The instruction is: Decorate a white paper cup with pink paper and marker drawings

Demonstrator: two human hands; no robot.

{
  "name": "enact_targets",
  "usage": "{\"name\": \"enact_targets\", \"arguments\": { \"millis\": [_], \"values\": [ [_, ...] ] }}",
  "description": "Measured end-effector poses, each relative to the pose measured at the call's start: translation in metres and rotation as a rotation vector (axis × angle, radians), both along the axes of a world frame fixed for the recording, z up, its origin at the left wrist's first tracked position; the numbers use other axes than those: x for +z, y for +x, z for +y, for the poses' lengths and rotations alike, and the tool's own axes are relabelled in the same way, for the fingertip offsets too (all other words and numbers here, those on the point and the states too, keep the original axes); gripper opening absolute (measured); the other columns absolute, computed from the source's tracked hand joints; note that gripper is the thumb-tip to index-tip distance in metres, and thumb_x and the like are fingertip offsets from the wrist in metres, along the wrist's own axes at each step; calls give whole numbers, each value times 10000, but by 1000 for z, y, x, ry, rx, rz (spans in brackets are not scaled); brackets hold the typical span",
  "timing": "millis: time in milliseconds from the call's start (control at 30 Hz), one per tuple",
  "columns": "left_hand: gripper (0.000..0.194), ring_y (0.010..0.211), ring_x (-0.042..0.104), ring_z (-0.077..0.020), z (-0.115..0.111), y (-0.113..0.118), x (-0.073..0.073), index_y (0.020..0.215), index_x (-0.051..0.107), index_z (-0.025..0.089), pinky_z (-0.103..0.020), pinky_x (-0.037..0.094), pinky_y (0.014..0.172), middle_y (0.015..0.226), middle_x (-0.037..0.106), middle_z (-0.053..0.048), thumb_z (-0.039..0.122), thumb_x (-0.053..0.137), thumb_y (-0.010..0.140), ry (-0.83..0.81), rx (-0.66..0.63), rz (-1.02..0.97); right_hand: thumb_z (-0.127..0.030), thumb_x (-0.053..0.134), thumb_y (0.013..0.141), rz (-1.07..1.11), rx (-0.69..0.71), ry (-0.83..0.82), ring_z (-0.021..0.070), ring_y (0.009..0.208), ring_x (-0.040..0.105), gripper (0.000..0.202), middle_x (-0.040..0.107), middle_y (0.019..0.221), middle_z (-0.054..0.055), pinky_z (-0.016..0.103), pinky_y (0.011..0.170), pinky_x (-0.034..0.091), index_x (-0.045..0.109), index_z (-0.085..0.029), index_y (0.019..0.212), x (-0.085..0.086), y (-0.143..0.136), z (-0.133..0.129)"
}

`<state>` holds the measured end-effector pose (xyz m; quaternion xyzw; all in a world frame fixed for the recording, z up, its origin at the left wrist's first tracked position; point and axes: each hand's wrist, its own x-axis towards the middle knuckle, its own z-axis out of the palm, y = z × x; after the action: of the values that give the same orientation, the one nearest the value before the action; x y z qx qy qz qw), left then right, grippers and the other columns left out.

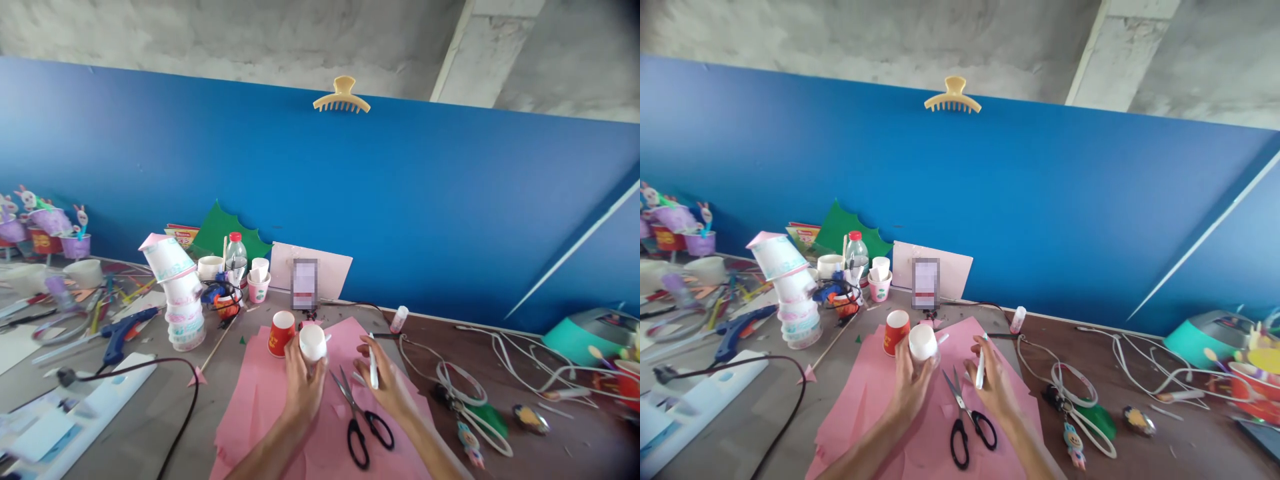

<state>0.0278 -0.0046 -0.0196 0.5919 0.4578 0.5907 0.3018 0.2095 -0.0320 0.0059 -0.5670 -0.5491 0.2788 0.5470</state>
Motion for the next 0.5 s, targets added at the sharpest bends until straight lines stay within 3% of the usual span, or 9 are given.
{"name": "enact_targets", "arguments": {
  "millis": [100, 233, 367, 500],
  "values": [
    [461, 1168, 520, -284, 1, 1, -1, 1283, 430, 249, -469, 448, 996, 1231, 548, -119, 259, 581, 848, 16, -37, 10, -465, 711, 733, 47, -8, 1, 278, 883, 681, 538, 662, 1001, 101, 386, 603, 622, 609, -208, 1194, 0, -1, -2],
    [454, 1090, 568, -287, -3, 3, -1, 1238, 507, 214, -486, 477, 933, 1168, 610, -121, 164, 575, 792, 91, -62, 160, -449, 669, 794, 86, 25, -12, 261, 926, 670, 557, 650, 1055, 100, 394, 661, 625, 542, -225, 1288, 4, -3, -6],
    [569, 1169, 520, -351, -10, 5, -3, 1292, 501, 193, -574, 402, 992, 1180, 644, -127, 128, 572, 731, 157, -83, 409, -390, 635, 831, -40, -22, 46, 270, 971, 671, 537, 670, 1031, 100, 359, 703, 609, 505, -232, 1327, 14, -6, -11],
    [650, 1226, 473, -390, -13, 7, -8, 1344, 451, 167, -615, 292, 1067, 1227, 640, -131, 107, 555, 705, 143, -85, 544, -369, 613, 845, -186, -41, 102, 277, 950, 677, 524, 689, 1004, 98, 403, 757, 589, 484, -227, 1333, 23, -11, -13]
  ]
}}
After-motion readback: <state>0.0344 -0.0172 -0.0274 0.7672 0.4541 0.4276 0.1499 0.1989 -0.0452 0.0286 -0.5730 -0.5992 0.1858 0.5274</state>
